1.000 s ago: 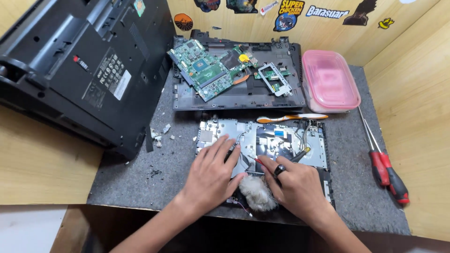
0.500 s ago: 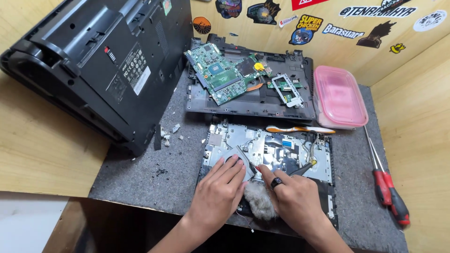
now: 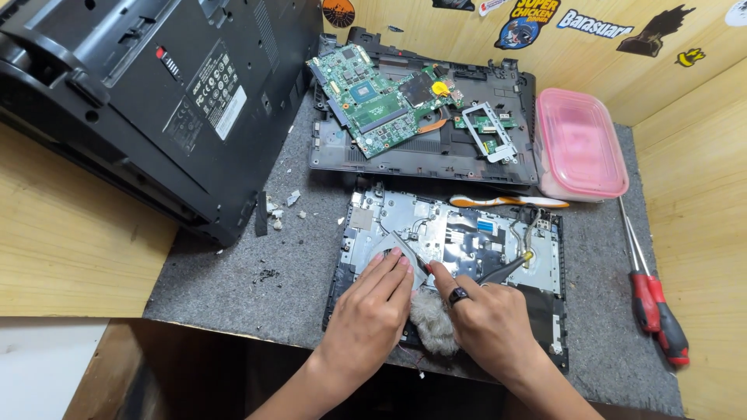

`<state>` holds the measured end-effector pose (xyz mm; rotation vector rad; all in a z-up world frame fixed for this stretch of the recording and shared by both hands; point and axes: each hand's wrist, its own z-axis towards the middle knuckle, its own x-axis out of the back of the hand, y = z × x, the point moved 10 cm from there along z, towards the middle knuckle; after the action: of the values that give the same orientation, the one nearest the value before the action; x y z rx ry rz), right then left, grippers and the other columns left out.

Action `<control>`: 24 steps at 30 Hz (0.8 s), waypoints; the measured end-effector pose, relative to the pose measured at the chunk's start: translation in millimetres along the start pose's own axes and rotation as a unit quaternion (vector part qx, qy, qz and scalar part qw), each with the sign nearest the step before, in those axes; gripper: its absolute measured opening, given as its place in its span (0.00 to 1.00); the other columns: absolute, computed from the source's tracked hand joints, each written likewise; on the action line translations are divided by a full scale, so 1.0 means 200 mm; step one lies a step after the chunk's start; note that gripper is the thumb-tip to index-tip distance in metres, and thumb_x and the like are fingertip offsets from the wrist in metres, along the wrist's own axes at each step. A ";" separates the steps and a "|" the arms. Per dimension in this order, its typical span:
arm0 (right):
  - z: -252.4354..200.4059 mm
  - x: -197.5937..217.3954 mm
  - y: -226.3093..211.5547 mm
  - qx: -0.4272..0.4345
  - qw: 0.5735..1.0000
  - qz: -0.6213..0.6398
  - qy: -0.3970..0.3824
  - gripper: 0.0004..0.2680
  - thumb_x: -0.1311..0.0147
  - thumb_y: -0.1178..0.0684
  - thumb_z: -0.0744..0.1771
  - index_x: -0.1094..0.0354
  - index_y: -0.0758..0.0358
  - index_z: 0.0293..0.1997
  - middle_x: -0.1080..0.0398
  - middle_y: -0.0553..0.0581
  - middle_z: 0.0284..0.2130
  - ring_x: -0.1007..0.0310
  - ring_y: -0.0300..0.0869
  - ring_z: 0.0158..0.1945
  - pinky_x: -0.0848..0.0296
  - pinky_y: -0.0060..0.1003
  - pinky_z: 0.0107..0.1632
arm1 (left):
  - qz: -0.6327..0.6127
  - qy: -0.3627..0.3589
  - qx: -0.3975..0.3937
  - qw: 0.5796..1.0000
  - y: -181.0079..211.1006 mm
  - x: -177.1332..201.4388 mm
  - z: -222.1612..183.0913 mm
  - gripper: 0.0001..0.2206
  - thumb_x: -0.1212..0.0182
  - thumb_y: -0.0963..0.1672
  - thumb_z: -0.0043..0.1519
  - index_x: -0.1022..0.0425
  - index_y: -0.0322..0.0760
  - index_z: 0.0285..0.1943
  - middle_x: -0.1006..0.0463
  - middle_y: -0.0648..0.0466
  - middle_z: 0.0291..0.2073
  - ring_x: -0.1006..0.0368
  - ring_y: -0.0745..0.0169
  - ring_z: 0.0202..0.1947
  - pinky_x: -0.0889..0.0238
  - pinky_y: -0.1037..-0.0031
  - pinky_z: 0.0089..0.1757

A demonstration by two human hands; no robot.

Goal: Servicing and cleaning a laptop cooling fan during a laptop repair.

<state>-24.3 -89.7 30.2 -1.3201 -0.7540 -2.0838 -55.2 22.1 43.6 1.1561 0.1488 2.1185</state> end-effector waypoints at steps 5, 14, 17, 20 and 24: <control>-0.01 -0.04 0.01 0.010 1.000 0.024 -0.002 0.23 0.51 0.67 0.61 0.32 0.58 0.63 0.31 0.49 0.29 0.41 0.44 0.12 0.46 0.42 0.14 | -0.020 -0.006 0.012 1.000 -0.02 -0.01 -0.01 0.16 0.35 0.35 0.59 0.24 0.19 0.56 0.21 0.36 0.54 0.27 0.39 0.60 0.36 0.58 0.62; -0.01 -0.01 0.02 -0.005 0.999 0.049 0.023 0.21 0.48 0.65 0.63 0.33 0.57 0.64 0.29 0.48 0.27 0.40 0.43 0.12 0.48 0.40 0.14 | -0.019 -0.009 -0.012 1.000 -0.01 0.02 0.01 0.16 0.34 0.36 0.57 0.22 0.24 0.55 0.19 0.40 0.52 0.24 0.44 0.57 0.34 0.59 0.61; -0.05 -0.01 0.03 -0.018 0.999 0.046 0.017 0.19 0.46 0.63 0.64 0.30 0.58 0.63 0.35 0.48 0.21 0.42 0.45 0.11 0.47 0.43 0.14 | -0.016 -0.023 0.008 1.000 -0.01 0.01 0.00 0.17 0.33 0.38 0.58 0.22 0.27 0.56 0.19 0.41 0.52 0.24 0.45 0.57 0.35 0.59 0.61; -0.05 -0.03 0.03 -0.005 0.999 0.036 0.020 0.23 0.47 0.65 0.61 0.30 0.58 0.64 0.36 0.47 0.21 0.43 0.44 0.11 0.49 0.43 0.14 | -0.015 -0.007 -0.014 1.000 -0.01 0.02 -0.01 0.16 0.34 0.38 0.59 0.23 0.25 0.56 0.19 0.41 0.51 0.24 0.44 0.57 0.34 0.59 0.61; -0.04 0.00 0.03 0.012 0.999 0.029 0.036 0.18 0.46 0.60 0.66 0.31 0.54 0.65 0.38 0.44 0.21 0.42 0.40 0.13 0.49 0.40 0.15 | -0.005 0.001 -0.017 1.000 -0.02 0.03 -0.02 0.14 0.36 0.38 0.60 0.22 0.25 0.55 0.19 0.42 0.51 0.24 0.46 0.57 0.33 0.60 0.60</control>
<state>-25.3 -98.7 28.7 -1.2325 -0.6980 -2.0586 -58.0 29.4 44.6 1.1317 0.1180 2.1060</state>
